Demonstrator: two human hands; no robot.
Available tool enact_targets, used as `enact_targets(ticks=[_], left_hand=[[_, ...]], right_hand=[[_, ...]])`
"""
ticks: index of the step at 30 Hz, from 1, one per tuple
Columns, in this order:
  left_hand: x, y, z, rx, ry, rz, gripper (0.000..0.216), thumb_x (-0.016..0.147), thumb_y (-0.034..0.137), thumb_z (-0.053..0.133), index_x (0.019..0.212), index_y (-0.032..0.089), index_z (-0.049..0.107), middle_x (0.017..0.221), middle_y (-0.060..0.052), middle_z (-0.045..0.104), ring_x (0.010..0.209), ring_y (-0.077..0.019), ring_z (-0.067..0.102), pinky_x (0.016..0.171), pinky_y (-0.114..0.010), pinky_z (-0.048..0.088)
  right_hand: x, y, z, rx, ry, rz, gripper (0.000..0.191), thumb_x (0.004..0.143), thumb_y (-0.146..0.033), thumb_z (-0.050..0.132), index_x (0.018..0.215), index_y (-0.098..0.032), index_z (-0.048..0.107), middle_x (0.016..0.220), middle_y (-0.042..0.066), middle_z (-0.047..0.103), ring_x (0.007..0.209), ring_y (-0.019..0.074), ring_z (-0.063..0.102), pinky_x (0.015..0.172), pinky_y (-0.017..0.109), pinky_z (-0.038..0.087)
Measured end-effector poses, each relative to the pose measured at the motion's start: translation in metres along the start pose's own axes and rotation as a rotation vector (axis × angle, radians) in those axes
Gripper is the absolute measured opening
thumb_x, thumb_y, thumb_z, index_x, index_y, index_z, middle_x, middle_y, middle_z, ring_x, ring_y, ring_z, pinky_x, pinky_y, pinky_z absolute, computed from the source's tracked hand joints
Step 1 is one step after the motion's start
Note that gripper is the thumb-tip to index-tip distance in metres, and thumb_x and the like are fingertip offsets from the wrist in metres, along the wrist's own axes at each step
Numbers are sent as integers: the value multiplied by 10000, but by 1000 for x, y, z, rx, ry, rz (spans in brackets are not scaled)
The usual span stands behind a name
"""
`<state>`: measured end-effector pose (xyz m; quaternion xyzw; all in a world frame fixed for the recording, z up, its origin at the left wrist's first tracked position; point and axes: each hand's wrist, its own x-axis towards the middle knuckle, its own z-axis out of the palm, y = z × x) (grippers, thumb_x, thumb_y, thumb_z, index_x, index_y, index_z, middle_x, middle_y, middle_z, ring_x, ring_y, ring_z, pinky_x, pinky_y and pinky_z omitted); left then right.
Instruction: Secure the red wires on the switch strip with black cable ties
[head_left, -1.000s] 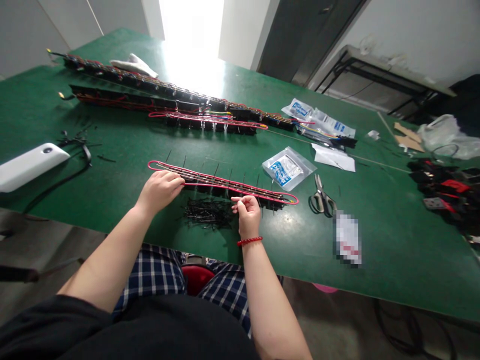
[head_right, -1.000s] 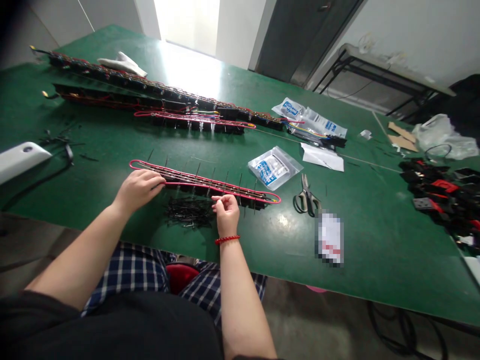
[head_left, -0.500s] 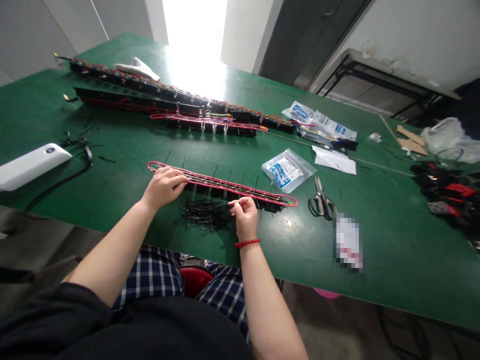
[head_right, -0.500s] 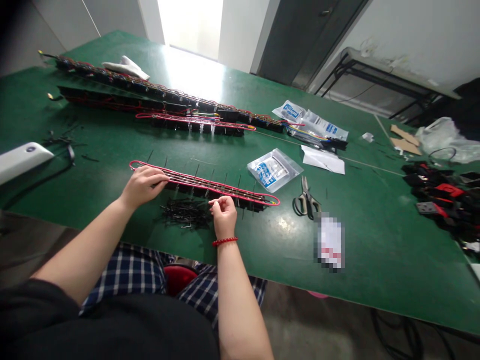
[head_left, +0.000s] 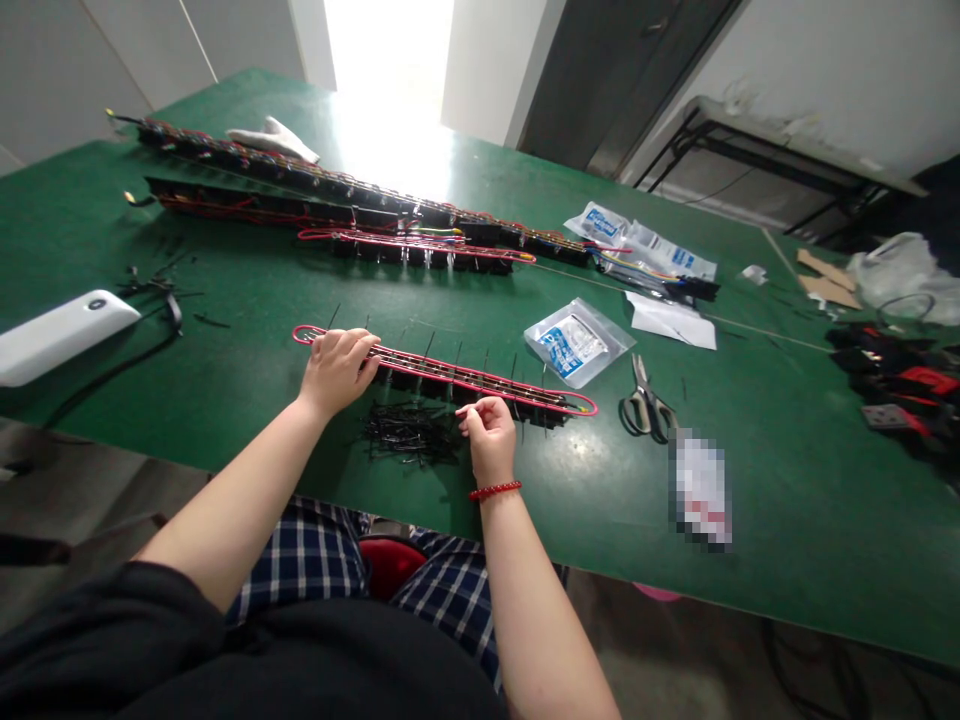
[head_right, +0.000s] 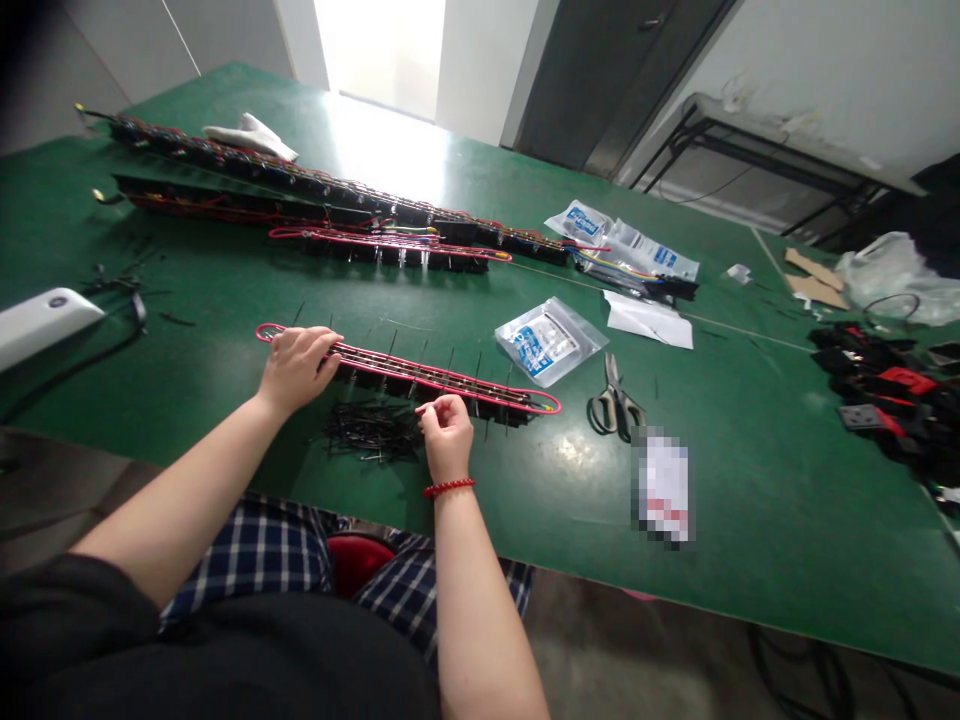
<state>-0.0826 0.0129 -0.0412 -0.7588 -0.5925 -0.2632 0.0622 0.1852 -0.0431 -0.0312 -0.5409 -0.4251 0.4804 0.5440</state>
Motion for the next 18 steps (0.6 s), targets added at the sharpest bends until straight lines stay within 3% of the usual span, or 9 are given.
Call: enact_targets(ticks=[5,9,18], left_hand=[[2,0,5,-18,12,21,315,985,350,485,1245,268,641,1286,-96,672,1223,-322,541,1101,-552,279],[4,0,7,-51,-5,56,336,1008,331,426,1261,249,632,1264,-90,680,1242,-286,554,1168,-526,240],[5,-2,9,-30,-29,64,361,1022,340,388,1253,241,646,1193,-102,680,1146,-284,561,1119,-515,291]], right_hand=[[0,-1,0,7,-2,-1,140,760,-269,655,775,-224,523,720,-15,692,593,114,570,549,235,444],[1,1,0,14,-9,-12,144,758,-264,658,778,-226,521,694,-31,662,592,110,561,546,228,431],[1,2,1,31,-5,-13,156,751,-252,660,790,-224,511,686,-38,650,590,109,551,551,228,421]])
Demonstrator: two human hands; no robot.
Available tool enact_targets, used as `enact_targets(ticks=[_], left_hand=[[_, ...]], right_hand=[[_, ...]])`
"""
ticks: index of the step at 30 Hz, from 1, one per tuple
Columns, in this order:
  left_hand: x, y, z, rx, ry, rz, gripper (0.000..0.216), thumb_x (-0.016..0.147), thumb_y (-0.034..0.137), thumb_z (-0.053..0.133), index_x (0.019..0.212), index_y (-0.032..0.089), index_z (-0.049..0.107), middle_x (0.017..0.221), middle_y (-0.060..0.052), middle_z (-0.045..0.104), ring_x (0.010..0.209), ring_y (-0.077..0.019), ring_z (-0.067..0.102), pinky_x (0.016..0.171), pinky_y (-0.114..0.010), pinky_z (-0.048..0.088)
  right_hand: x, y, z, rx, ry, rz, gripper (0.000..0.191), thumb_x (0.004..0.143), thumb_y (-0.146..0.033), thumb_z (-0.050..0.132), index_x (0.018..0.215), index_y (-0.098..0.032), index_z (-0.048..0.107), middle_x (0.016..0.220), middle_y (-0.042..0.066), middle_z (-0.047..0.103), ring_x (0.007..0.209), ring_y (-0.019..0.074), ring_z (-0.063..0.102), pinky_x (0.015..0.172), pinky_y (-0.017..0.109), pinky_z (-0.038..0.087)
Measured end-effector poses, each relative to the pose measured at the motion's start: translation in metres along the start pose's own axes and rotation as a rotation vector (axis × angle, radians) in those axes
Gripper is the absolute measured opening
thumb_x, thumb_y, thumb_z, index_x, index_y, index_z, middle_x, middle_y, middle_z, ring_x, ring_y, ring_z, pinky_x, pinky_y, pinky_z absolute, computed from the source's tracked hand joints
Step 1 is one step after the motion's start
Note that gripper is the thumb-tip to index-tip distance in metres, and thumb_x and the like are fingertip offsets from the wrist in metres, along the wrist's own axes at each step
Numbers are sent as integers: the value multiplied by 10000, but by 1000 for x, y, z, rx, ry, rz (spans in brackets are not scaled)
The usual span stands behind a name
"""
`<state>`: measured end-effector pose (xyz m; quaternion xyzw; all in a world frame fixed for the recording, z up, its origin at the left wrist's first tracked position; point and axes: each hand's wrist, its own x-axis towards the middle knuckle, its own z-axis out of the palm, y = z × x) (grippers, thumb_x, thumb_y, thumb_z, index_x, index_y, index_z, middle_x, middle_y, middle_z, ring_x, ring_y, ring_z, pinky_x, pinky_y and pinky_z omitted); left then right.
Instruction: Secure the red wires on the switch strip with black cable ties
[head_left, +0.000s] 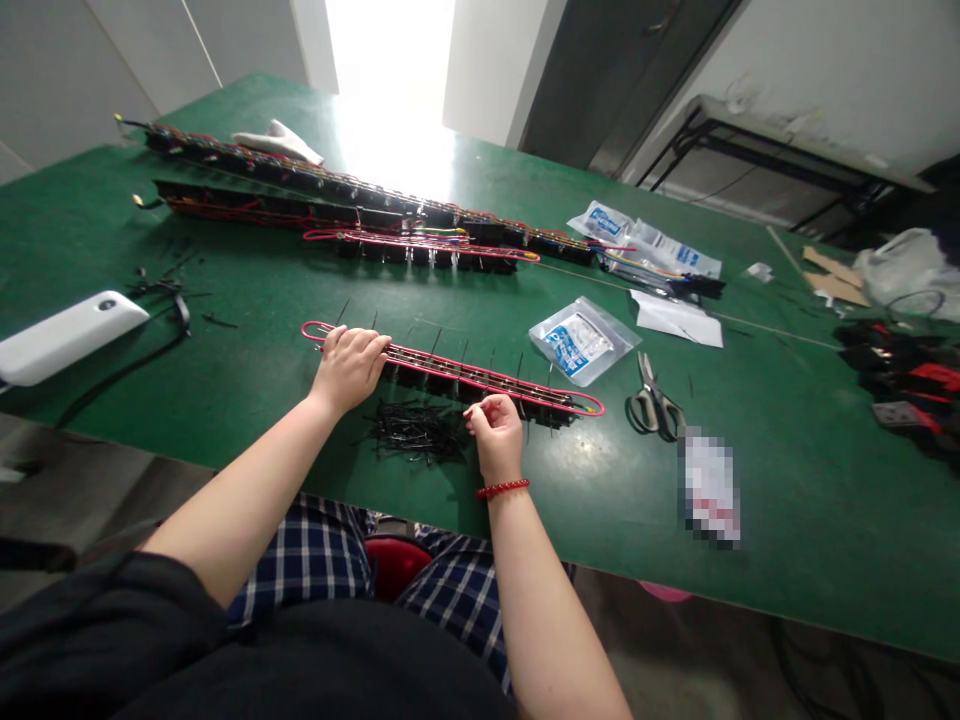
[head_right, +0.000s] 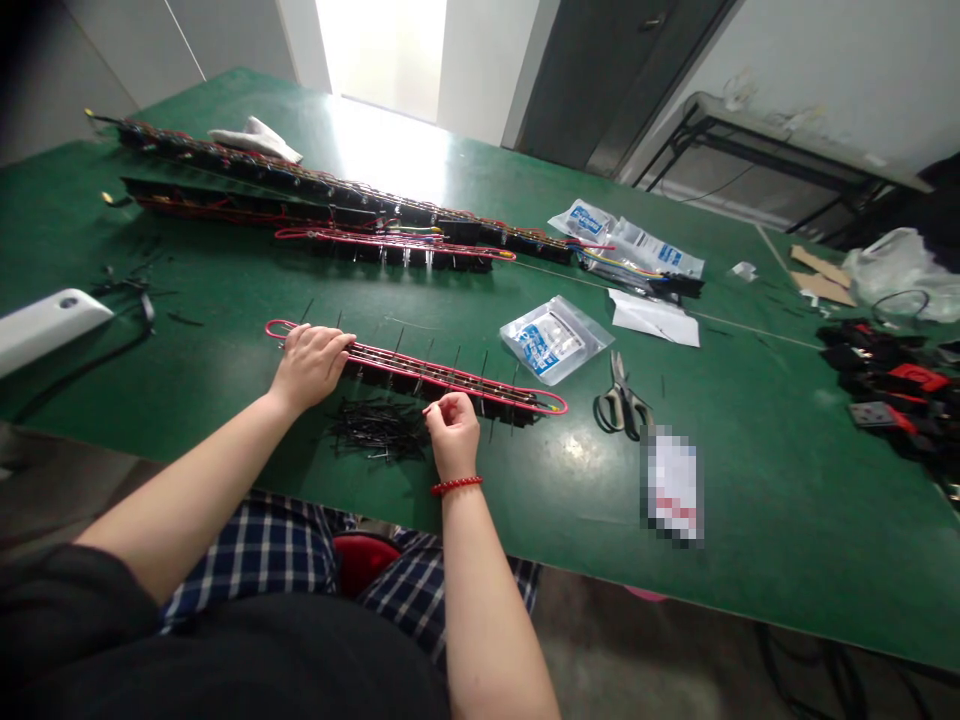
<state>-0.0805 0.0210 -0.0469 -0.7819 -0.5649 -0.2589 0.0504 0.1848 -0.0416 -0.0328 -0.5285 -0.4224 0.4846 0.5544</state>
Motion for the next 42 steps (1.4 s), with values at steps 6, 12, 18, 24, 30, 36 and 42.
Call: enact_targets(ticks=[6,12,18,24,30,36,42], left_hand=[[0,1,-2,79,3,8,325,1024,373,390,1129,250,672,1096,-96,689,1047,-294,564,985,-489,349],[1,1,-5,104,-31,16,360,1022,489,397,1036,257,672,992,-95,685,964,-304,567,893,-473,378],[0,1,-8,114,-43,54,377,957,558,542,1094,235,680,1069,-115,710,993,-325,596,907,-485,417],[0,4,-9,28,-34,124,288,977,379,547,1194,258,692,1166,-101,720,1065,-303,615,992,-496,449],[-7,3,-9,-5,-55,131,396,961,227,484,1323,252,642,1315,-105,675,1228,-305,580,1112,-531,403],[-12,1,-12,-7,-98,146,529,915,116,446,1395,268,607,1404,-105,628,1314,-312,533,1145,-552,379],[-11,1,-15,-2,-96,172,541,906,113,462,1380,310,632,1329,-94,668,1263,-302,562,1125,-541,402]], right_hand=[[0,0,-1,-67,10,-1,143,740,-260,664,792,-223,537,661,-49,605,583,108,526,546,232,407],[1,5,-4,-61,15,-10,122,743,-277,666,779,-214,569,668,-41,594,591,109,515,542,232,404],[0,1,-2,10,23,11,120,753,-278,651,790,-210,559,826,16,717,620,111,575,551,235,460],[-1,-1,0,32,23,-2,132,760,-253,647,800,-219,526,748,-4,719,575,104,568,541,231,456],[0,-1,-1,18,13,-12,137,757,-257,652,803,-222,528,726,-15,704,574,107,564,538,234,454],[-1,-2,-1,9,8,-10,133,761,-259,654,797,-222,532,731,-12,700,583,109,565,544,234,451],[0,-1,-1,31,0,-16,128,773,-254,651,810,-221,534,734,-16,699,577,105,560,546,231,445]])
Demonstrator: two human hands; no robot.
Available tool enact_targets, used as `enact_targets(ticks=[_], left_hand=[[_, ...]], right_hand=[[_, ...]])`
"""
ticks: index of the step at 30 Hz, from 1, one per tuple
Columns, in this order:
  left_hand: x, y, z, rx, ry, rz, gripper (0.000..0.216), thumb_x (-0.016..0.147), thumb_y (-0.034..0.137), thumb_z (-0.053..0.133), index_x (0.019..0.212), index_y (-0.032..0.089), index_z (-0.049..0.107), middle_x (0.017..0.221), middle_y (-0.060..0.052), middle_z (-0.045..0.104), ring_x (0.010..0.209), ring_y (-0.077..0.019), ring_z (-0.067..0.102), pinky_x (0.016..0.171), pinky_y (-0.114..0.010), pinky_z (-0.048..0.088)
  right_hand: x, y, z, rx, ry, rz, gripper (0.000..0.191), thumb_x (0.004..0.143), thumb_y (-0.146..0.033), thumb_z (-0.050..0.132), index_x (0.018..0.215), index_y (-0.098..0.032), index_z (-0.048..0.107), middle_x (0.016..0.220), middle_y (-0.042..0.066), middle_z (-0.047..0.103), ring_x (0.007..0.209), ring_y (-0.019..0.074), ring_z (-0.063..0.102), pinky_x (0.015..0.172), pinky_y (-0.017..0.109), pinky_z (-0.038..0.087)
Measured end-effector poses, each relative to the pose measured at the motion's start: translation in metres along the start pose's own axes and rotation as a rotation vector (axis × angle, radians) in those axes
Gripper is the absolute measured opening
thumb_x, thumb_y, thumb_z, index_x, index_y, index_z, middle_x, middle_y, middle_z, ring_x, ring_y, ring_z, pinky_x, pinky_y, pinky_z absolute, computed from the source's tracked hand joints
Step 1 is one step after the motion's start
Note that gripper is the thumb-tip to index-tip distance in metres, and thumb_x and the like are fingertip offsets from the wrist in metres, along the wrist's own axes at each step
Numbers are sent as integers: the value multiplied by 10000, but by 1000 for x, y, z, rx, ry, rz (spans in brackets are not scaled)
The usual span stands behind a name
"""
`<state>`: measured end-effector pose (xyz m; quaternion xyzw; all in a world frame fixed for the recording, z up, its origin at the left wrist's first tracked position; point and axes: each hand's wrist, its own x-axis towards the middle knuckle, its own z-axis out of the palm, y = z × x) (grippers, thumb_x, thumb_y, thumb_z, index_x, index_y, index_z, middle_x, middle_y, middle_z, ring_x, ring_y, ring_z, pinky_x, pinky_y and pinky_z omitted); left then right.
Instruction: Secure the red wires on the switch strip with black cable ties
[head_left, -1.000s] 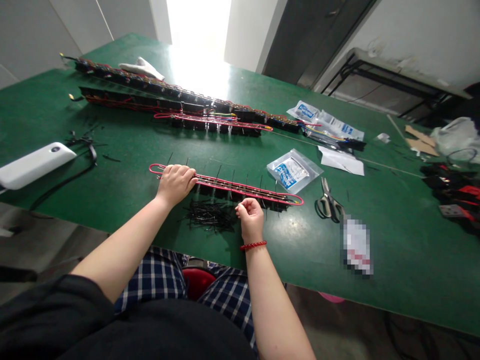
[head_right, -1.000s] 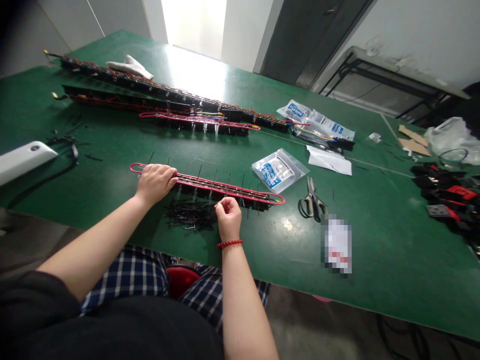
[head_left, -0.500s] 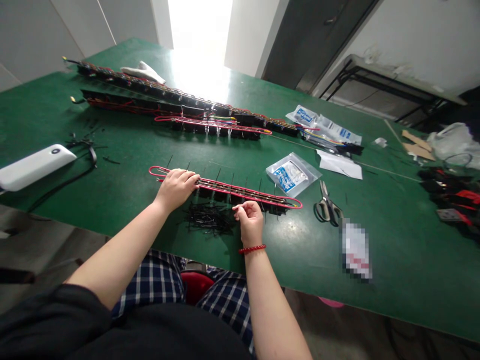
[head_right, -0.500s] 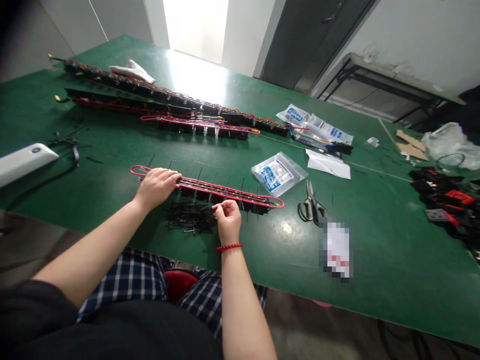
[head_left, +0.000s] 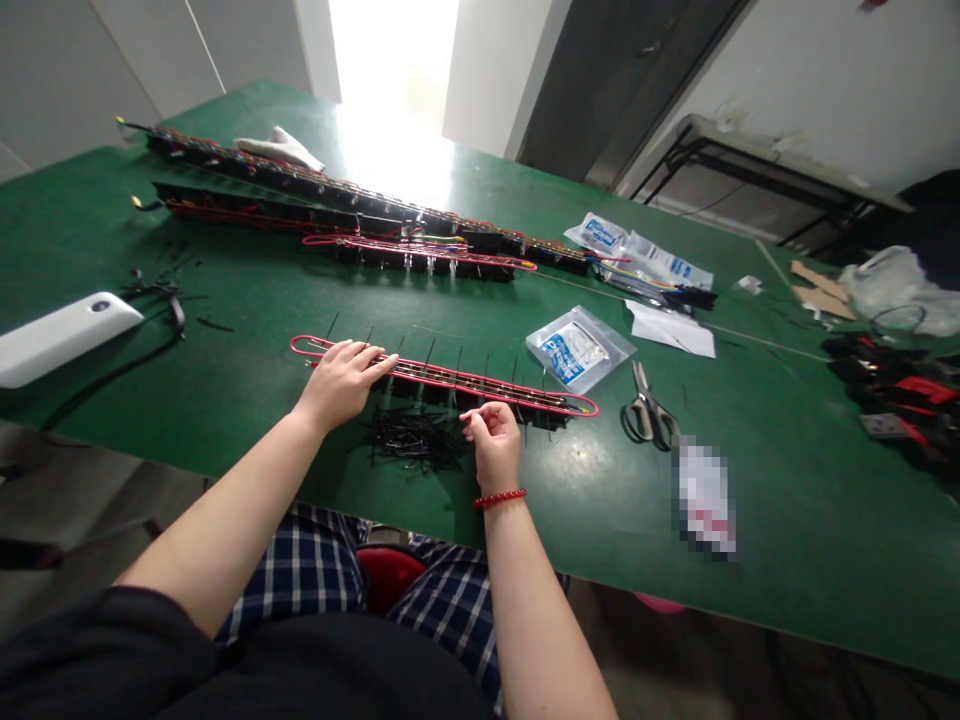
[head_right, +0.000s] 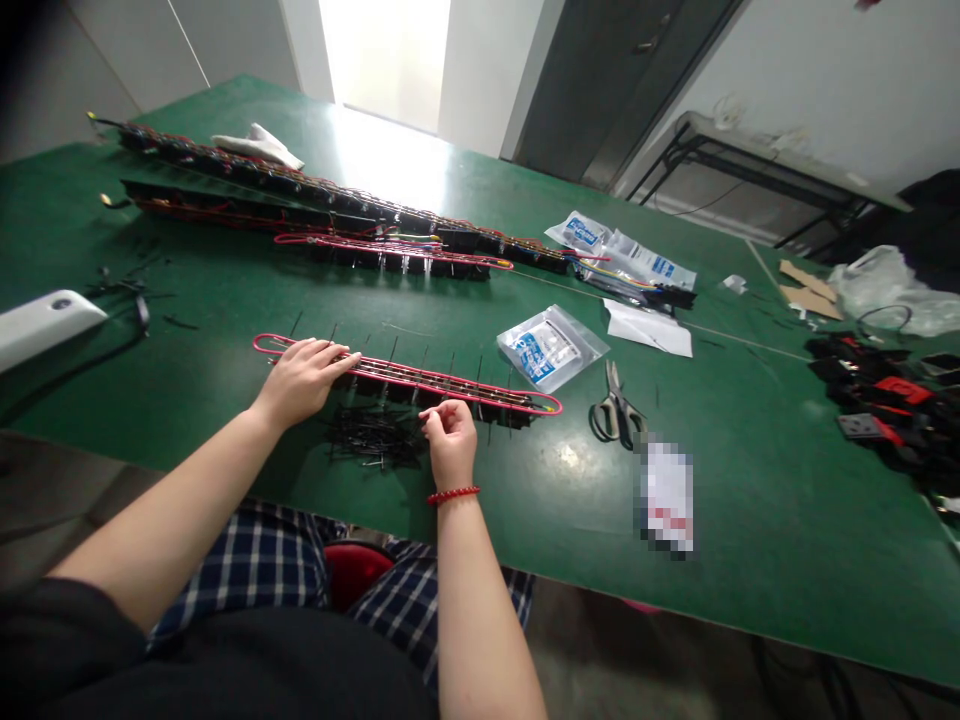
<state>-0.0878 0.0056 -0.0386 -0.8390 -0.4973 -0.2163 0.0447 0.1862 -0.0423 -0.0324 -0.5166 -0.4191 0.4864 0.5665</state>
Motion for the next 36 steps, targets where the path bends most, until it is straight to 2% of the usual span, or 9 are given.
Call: enact_targets(ticks=[11,14,21,36], left_hand=[[0,0,-1,21,2,40,542,933,116,468,1353,411,642,1322,-72,665,1229,-288,565,1072,-529,414],[1,1,-1,35,9,44,488,961,154,462,1345,389,651,1285,-75,679,1190,-284,577,1055,-515,418],[3,4,3,66,41,-41,409,1014,349,450,1361,228,627,1201,-103,702,1110,-300,591,1014,-482,419],[3,5,2,112,56,-54,345,1019,393,453,1198,218,691,1171,-76,728,1078,-300,612,974,-465,413]], right_hand=[[1,1,1,4,14,15,132,765,-256,649,804,-217,529,710,-26,678,575,100,564,538,219,435],[1,2,0,-2,8,12,134,769,-262,648,803,-216,526,704,-29,672,574,98,559,539,217,429],[1,5,-2,-15,0,-3,115,783,-262,633,809,-219,529,721,-27,671,589,103,565,558,228,437],[0,4,0,-32,-5,-13,97,771,-257,624,811,-218,544,707,-31,647,597,110,557,566,237,432]])
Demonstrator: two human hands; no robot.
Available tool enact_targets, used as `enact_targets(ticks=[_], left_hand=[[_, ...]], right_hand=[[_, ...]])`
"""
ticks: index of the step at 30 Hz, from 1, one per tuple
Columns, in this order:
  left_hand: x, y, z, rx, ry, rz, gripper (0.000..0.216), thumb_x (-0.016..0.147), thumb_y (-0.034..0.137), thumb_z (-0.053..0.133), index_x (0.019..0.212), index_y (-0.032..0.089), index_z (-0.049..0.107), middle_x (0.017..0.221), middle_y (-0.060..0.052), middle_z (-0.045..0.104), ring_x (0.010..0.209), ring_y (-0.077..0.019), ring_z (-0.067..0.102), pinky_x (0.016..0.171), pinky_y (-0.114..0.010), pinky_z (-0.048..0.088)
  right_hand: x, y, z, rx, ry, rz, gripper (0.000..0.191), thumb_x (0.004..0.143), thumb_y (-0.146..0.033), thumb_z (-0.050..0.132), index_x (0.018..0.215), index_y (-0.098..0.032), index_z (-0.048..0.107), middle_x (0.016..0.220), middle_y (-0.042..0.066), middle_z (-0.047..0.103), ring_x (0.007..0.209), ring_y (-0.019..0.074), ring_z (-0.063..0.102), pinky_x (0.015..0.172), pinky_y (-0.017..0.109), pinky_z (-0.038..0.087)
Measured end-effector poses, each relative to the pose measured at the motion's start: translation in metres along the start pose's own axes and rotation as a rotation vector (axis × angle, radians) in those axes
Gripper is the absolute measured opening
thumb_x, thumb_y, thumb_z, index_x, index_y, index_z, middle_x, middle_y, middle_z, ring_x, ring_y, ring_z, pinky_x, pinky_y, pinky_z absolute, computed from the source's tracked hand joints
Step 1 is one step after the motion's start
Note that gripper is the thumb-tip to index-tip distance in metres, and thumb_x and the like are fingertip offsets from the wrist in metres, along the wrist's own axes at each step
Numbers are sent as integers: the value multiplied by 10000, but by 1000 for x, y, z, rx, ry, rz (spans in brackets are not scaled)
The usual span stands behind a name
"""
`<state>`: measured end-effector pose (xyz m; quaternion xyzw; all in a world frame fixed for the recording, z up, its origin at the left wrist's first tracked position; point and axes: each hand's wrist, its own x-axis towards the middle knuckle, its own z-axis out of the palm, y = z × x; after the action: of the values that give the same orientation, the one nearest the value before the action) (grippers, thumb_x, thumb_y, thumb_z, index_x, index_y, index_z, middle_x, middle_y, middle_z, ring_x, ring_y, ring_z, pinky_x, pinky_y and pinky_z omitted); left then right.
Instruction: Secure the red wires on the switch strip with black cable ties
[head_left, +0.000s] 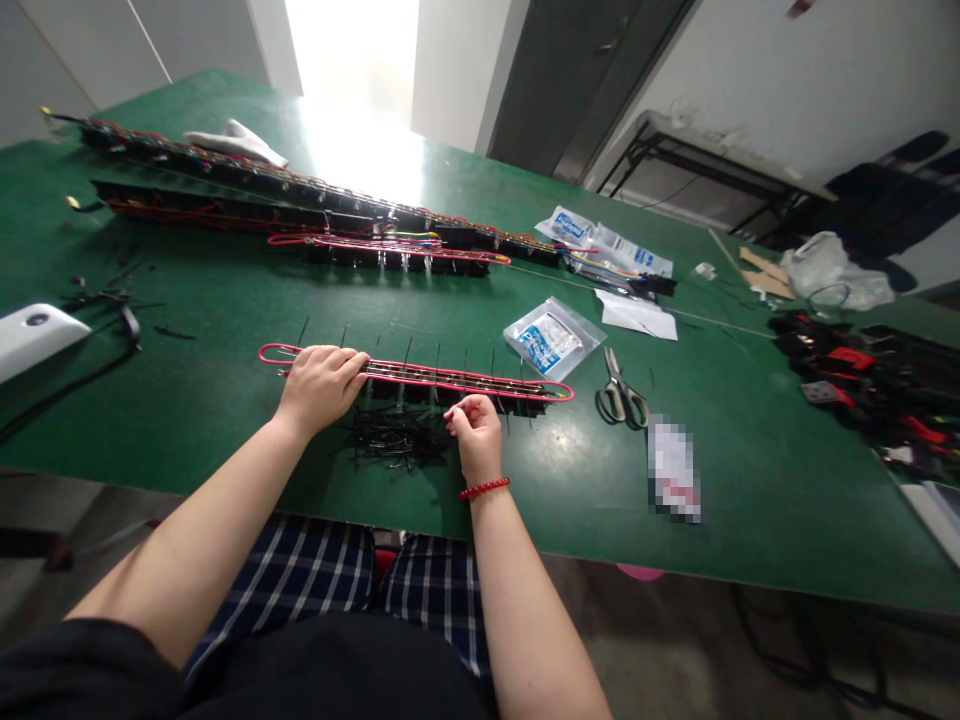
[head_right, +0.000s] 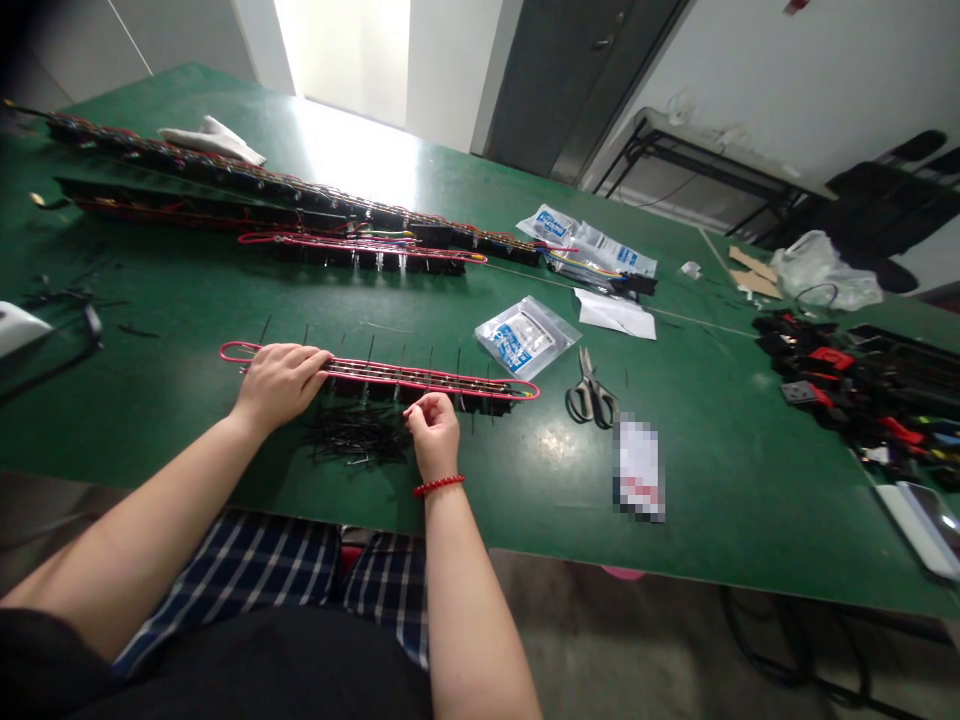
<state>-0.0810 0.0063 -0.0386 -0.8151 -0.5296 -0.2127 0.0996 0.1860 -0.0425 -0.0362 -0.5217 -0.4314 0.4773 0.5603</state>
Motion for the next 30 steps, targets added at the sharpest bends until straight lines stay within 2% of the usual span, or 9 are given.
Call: enact_targets(ticks=[18,26,30], left_hand=[[0,8,-7,-82,-122,-80,351,1022,415,430,1221,265,677,1194,-47,725,1105,-291,594,980,-479,399],[0,17,-6,-81,-76,-64,328,1009,337,411,1217,251,650,1195,-68,715,1057,-294,578,994,-492,376],[-2,17,-4,-103,-39,-62,326,995,353,438,1237,268,639,1200,-71,705,1085,-300,568,1019,-504,359]], right_hand=[[1,-1,-2,-6,-7,3,129,789,-310,653,867,-220,602,701,-23,658,586,109,545,564,241,443],[0,-2,-2,-8,-9,6,127,792,-310,661,872,-216,629,708,-23,662,608,108,559,574,235,456],[0,-1,-2,-8,-2,16,151,808,-336,677,888,-216,633,731,-16,676,619,110,577,576,236,470]])
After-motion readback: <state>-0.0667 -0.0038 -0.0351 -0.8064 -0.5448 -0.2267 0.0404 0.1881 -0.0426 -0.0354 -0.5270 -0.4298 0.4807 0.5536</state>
